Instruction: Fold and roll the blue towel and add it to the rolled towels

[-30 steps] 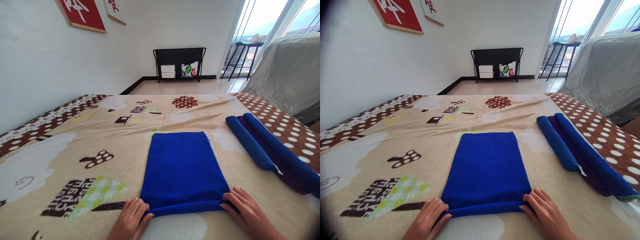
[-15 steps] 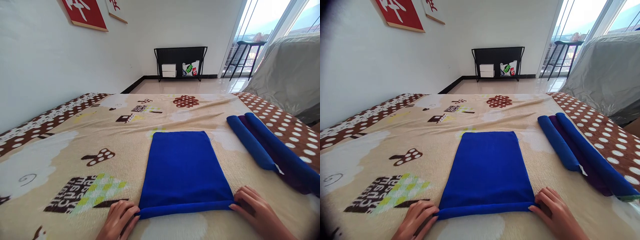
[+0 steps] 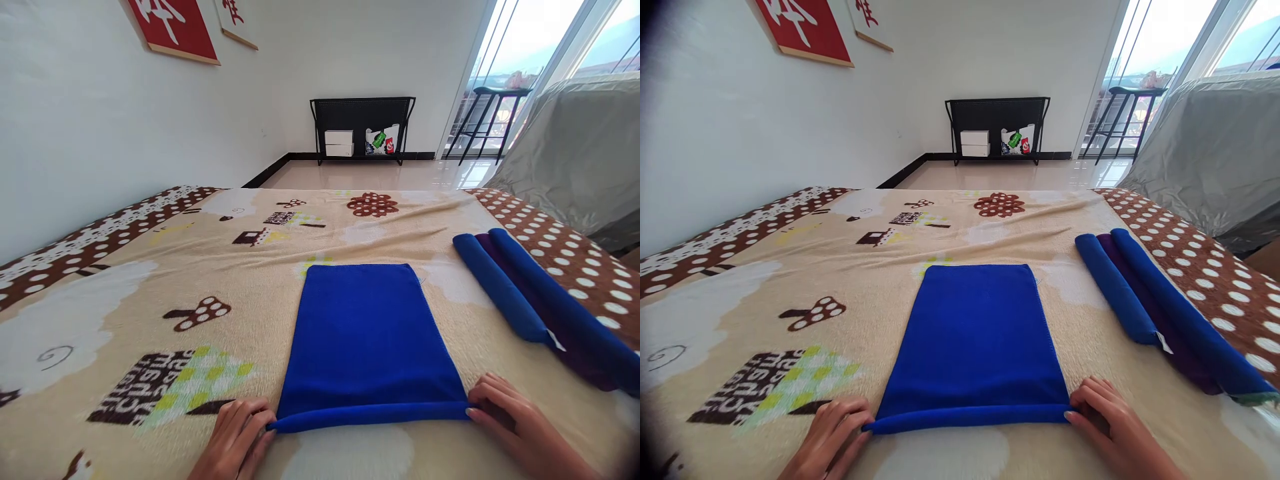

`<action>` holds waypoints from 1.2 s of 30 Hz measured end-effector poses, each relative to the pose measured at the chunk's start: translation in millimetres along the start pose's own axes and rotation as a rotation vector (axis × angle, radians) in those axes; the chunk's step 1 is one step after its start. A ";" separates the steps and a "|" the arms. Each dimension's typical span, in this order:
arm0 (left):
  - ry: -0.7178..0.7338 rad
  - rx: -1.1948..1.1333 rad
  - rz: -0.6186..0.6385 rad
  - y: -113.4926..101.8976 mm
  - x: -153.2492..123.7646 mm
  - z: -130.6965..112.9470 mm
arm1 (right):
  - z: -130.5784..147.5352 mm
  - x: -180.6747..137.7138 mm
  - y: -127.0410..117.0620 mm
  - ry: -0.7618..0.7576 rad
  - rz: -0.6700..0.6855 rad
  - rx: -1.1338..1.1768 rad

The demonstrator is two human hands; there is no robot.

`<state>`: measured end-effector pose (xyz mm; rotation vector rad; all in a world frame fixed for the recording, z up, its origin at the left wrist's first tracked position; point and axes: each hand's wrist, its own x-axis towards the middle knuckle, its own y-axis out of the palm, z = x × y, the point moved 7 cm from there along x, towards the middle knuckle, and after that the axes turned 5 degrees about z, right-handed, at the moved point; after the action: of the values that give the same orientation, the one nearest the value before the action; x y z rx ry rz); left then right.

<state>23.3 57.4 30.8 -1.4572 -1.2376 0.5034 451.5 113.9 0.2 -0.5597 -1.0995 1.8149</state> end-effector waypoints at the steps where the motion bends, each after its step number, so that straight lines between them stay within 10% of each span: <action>1: -0.026 0.007 0.014 0.9 2.6 0.9 | -0.4 0.8 1.0 0.004 -0.007 -0.026; 9: -0.124 0.374 -0.158 12.5 26.7 -25.4 | 53.5 5.4 5.3 -0.192 -0.463 -0.488; 16: -0.002 0.305 -0.234 54.3 52.4 -111.6 | 138.2 30.0 19.4 -0.554 -0.338 -0.515; 27: 0.393 0.344 -0.104 67.0 57.2 -123.9 | 123.8 35.6 45.0 -0.514 -0.193 -0.523; 36: 0.153 0.430 0.036 38.8 44.3 -60.4 | 64.5 17.5 26.0 -0.224 -0.225 -0.590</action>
<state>105.8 74.7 28.2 -1.1304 -0.9152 0.6266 383.2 95.4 11.3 -0.5478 -1.7971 1.3689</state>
